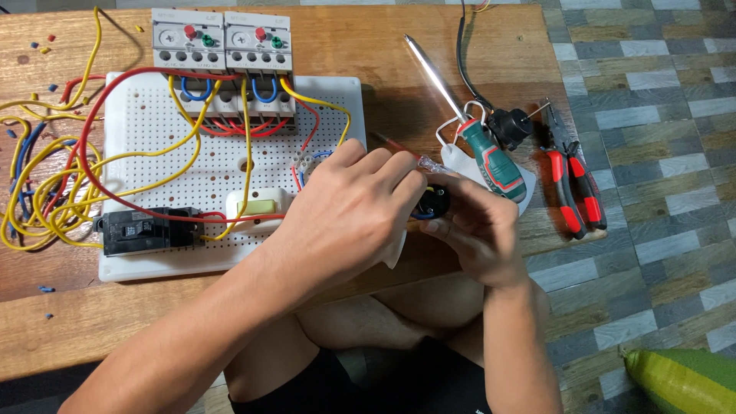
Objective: Wiring an electrical component into a circuit and testing the functionality by pressing buttons on a control panel.
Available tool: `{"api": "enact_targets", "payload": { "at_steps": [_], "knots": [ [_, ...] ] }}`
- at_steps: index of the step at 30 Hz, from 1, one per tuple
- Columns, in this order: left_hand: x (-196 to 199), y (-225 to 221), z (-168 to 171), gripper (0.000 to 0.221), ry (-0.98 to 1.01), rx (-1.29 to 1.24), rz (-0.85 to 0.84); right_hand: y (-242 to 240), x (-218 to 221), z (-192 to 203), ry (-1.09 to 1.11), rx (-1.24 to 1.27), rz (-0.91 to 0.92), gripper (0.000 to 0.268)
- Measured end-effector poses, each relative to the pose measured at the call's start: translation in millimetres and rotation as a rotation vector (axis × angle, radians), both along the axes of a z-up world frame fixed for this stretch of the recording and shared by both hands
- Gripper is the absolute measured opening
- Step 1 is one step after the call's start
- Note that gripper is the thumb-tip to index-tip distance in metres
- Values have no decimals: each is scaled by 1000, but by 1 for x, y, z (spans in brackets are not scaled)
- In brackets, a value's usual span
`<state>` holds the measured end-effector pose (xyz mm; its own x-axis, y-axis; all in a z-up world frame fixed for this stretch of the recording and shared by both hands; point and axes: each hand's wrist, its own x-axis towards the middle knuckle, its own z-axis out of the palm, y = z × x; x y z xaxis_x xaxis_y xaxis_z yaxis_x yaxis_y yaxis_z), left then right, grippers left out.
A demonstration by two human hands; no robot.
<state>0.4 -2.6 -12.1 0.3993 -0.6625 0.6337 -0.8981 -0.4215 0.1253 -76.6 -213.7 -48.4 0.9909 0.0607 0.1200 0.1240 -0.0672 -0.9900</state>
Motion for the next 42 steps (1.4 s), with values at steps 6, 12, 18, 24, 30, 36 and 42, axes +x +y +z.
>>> {"api": "enact_targets", "payload": {
  "at_steps": [6, 12, 18, 24, 30, 36, 42],
  "knots": [
    [-2, 0, -3, 22, 104, -16, -3, 2, 1, 2, -42, -50, -5, 53],
    [-1, -1, -2, 18, 226, -90, -52, 7, 2, 8, -106, -147, -21, 51],
    [0, -2, -1, 12, 347, -160, -94, 10, 5, 11, -207, -233, -12, 54],
    [3, -1, -2, 17, 257, -128, -104, 8, 6, 10, -216, -238, -9, 53],
    [8, 2, 1, 13, 60, -63, -133, -2, 3, 1, -99, -116, 28, 54],
    [7, 0, -2, 16, 183, -98, -162, 0, 2, 3, -78, -44, 34, 50],
    [6, -3, -2, 12, 301, -181, -203, -4, 1, -4, -89, -30, 19, 54]
  ]
}}
